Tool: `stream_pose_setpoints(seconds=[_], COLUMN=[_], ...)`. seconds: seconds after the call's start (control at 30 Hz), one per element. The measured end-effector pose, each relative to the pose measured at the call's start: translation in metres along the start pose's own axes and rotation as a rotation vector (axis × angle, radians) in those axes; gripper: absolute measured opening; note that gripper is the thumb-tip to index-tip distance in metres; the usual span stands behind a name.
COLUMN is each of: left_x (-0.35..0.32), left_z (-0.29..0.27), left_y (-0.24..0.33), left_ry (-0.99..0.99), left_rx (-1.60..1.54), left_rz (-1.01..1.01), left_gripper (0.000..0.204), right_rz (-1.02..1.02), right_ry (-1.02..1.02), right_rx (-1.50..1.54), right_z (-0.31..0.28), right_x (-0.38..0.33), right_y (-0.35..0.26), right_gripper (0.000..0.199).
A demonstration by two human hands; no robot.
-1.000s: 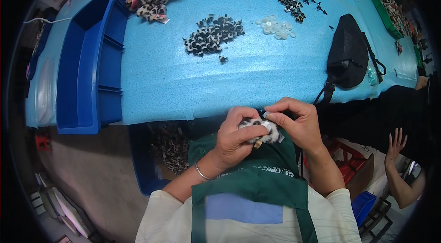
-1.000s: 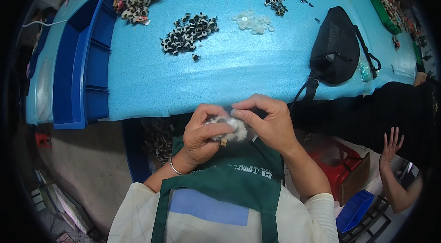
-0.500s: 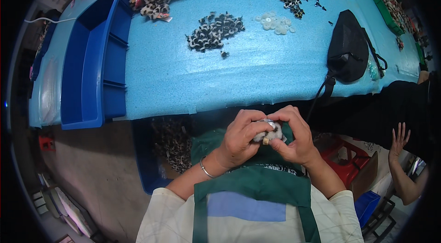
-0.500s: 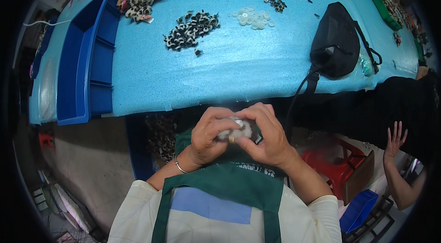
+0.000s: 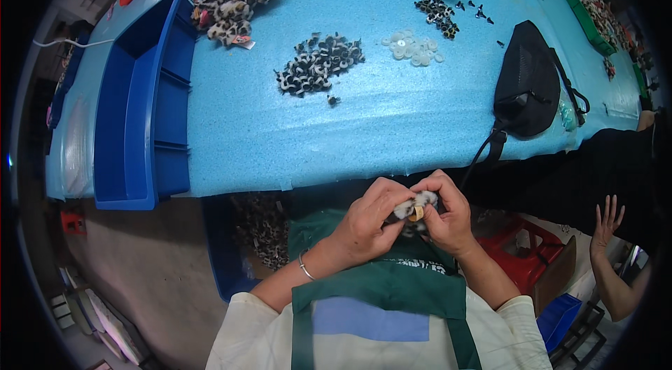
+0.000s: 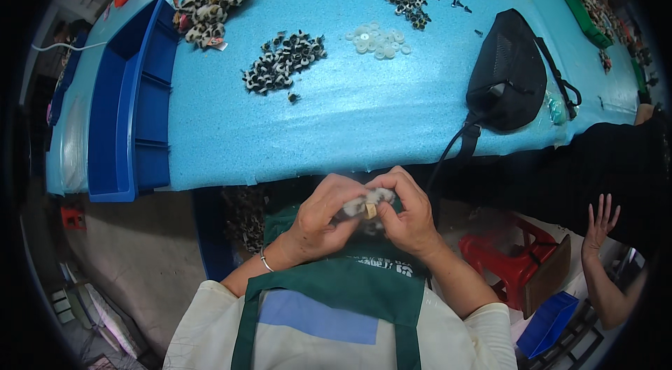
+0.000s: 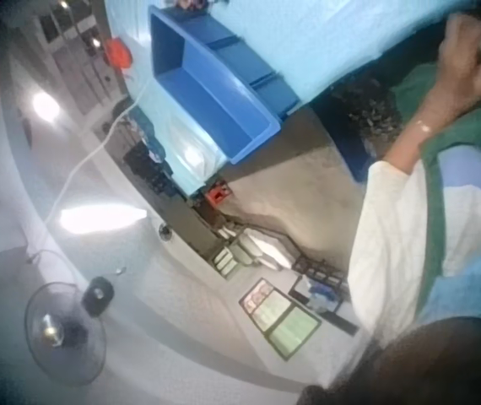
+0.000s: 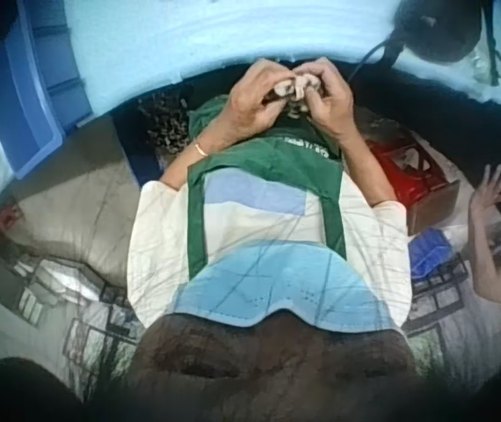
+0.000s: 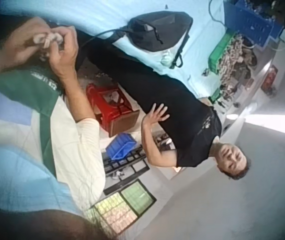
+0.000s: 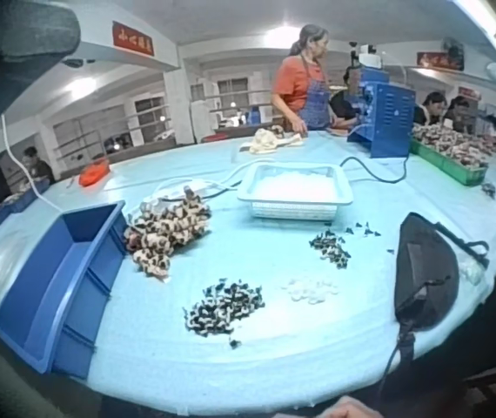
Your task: The person attaches plastic eyes and washers to plush toy skins by hand.
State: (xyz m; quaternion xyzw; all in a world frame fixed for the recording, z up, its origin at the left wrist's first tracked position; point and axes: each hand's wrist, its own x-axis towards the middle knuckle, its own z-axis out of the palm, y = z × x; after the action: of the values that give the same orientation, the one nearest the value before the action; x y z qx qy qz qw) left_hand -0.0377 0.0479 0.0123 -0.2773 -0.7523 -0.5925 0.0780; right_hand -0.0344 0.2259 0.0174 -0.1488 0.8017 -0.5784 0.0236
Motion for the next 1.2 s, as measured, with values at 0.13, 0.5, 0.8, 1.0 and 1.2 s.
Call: stream_pose_setpoints(seconds=[0.13, 0.5, 0.8, 1.0, 1.2], left_x=[0.002, -0.006, -0.008, -0.010, -0.011], left_z=[0.002, 0.007, 0.003, -0.004, -0.004], left_y=[0.001, -0.003, 0.001, 0.004, 0.005], left_ry=[0.020, 0.105, 0.161, 0.082, 0.165], left_rx=[-0.056, 0.007, -0.826, -1.169, -1.357], left_rz=[-0.108, -0.162, -0.730, -0.887, -0.980], left_gripper=[0.047, 0.037, 0.028, 0.021, 0.020], right_rz=[0.066, 0.029, 0.277, 0.155, 0.235], right_ry=[0.027, 0.082, -0.094, -0.066, -0.019], right_rx=[0.002, -0.086, 0.439, 0.174, 0.244], right_z=[-0.003, 0.009, -0.017, -0.010, -0.007], right_x=[0.005, 0.013, 0.005, 0.011, 0.018], right_y=[-0.001, -0.012, -0.007, -0.007, -0.006], right_gripper=[0.026, 0.017, 0.010, 0.002, 0.006])
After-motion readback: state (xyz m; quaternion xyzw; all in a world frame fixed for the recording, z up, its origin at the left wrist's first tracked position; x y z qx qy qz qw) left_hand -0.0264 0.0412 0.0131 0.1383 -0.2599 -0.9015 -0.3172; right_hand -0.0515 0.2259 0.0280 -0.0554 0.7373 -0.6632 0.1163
